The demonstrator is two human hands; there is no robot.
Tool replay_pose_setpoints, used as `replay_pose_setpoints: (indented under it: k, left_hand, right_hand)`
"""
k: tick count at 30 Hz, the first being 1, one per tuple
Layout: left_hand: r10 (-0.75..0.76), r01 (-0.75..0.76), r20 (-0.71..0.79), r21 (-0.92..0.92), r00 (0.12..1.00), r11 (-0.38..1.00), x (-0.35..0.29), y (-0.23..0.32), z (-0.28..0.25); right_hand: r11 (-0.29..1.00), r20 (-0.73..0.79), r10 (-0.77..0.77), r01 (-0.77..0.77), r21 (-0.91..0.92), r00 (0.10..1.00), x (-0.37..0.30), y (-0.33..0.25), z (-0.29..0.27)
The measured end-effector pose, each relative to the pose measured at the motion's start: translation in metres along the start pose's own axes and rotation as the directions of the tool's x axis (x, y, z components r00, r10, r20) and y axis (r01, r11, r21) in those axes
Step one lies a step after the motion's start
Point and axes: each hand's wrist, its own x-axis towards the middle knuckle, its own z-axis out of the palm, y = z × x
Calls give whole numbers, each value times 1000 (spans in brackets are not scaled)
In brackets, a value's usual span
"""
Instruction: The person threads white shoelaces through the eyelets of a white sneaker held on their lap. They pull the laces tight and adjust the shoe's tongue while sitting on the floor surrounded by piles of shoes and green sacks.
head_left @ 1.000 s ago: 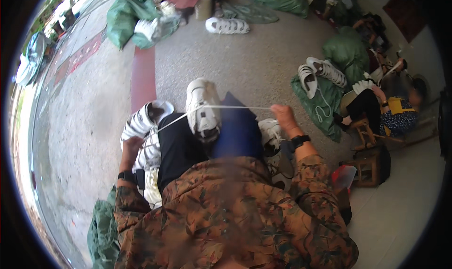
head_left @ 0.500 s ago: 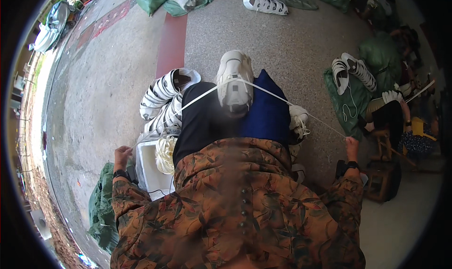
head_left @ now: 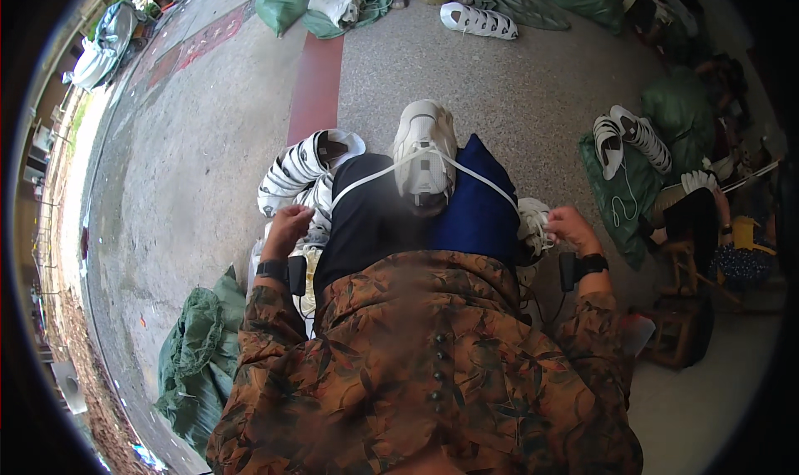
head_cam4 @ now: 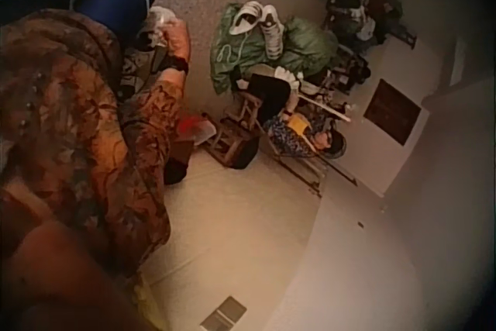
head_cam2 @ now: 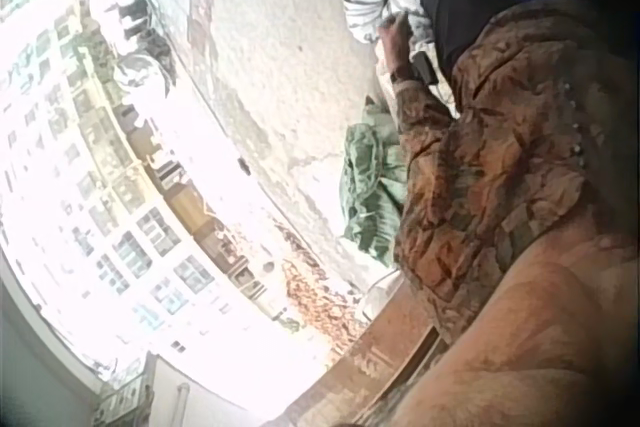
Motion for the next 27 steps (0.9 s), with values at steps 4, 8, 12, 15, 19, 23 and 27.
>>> replay_pose_setpoints:
  k: [4, 8, 12, 15, 19, 23, 27]
  left_hand:
    - [17, -119, 446, 203, 895, 972, 15, 87, 90]
    - [203, -437, 593, 281, 779, 854, 68, 96, 129]
    - [339, -406, 323, 169, 884, 898, 63, 99, 157]
    - [335, -395, 298, 169, 894, 903, 58, 100, 158]
    - [473, -553, 292, 344, 831, 759, 70, 86, 156]
    - [563, -625, 273, 333, 780, 706, 83, 77, 158]
    - [597, -633, 217, 331, 773, 700, 95, 65, 160]
  right_hand:
    - [929, 277, -325, 360, -86, 904, 52, -82, 86]
    - [634, 133, -694, 688, -353, 708, 122, -96, 131]
    - [776, -212, -626, 575, -257, 750, 149, -93, 153]
    - [807, -329, -584, 575, -134, 742, 167, -79, 158]
    - [741, -378, -671, 577, -343, 637, 166, -80, 164]
    - [409, -236, -895, 483, -774, 378, 165, -87, 176]
    - [538, -112, -750, 503, -676, 651, 168, -101, 170]
